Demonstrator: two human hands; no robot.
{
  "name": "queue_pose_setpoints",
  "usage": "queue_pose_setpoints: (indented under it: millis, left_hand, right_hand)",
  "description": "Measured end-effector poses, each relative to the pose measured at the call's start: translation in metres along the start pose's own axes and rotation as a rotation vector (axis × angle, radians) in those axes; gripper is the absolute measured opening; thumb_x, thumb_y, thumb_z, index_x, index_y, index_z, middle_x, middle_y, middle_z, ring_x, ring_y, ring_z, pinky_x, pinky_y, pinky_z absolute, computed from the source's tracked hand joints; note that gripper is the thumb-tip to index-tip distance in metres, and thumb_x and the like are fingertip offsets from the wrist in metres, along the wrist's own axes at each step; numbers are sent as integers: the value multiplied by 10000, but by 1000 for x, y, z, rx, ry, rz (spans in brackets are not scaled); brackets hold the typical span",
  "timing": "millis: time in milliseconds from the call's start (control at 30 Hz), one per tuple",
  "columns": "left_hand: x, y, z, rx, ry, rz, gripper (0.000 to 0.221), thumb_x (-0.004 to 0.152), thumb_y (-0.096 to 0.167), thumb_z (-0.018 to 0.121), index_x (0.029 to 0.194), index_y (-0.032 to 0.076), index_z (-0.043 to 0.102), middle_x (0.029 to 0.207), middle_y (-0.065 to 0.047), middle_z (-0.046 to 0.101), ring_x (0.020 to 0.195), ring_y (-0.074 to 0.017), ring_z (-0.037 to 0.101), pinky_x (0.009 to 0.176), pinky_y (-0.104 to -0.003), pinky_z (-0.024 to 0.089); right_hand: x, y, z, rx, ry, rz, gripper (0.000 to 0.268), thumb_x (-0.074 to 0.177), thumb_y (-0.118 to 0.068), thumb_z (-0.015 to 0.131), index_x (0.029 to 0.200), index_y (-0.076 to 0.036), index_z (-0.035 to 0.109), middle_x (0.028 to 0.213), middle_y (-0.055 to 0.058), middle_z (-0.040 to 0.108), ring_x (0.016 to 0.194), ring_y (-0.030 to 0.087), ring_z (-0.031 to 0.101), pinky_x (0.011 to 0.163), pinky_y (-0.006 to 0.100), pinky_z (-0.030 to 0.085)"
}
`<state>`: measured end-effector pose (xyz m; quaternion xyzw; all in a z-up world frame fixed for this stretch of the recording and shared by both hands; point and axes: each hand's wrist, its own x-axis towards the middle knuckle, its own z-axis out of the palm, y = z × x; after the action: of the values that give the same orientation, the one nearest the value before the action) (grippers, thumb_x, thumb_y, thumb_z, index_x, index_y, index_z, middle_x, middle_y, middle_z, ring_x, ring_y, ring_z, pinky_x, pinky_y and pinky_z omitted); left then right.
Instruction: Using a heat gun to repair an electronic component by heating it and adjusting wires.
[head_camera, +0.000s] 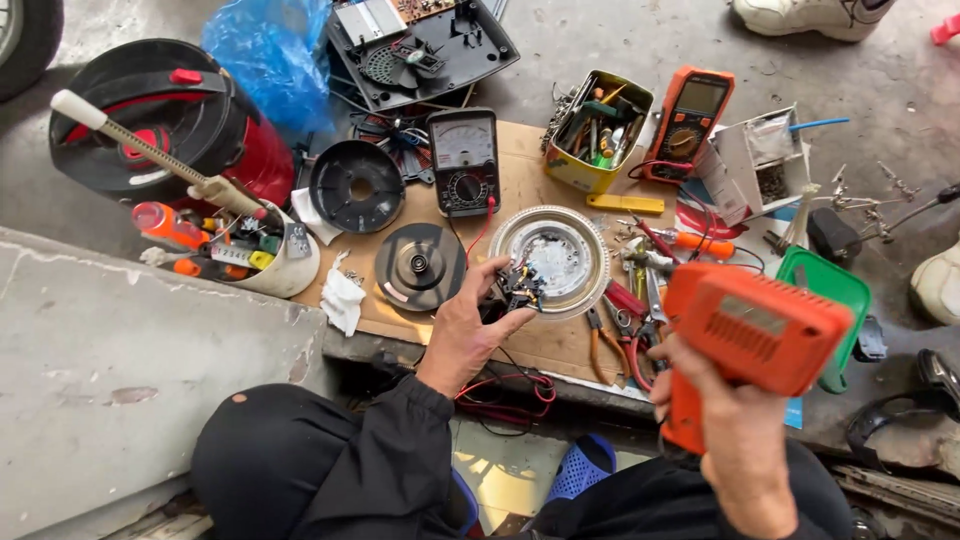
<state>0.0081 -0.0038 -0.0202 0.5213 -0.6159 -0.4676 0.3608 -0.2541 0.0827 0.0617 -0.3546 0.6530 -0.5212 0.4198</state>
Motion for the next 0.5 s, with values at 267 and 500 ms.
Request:
queue_pose_setpoints:
  millis: [267,500]
  left_hand:
    - [-3,4,1,-103,-9,-52,651,959,327,820,1537,245,533,1636,-106,626,1568,-297,562,1249,-442,483]
    - [-6,2,4,-92,13,-19,646,972,361,801,1544,240,527,1655,-107,602,1551,-344,576,1237,-477,492]
  right_hand:
    - [-26,16,31,-48,-144,214,165,985,-118,778,1048,34,791,633,212,731,471,300,654,487,442,613]
    - [-23,28,34,-78,-171,226,174,989,-110,780,1014,60,809,639,212,738,484,307,663,529,441,632]
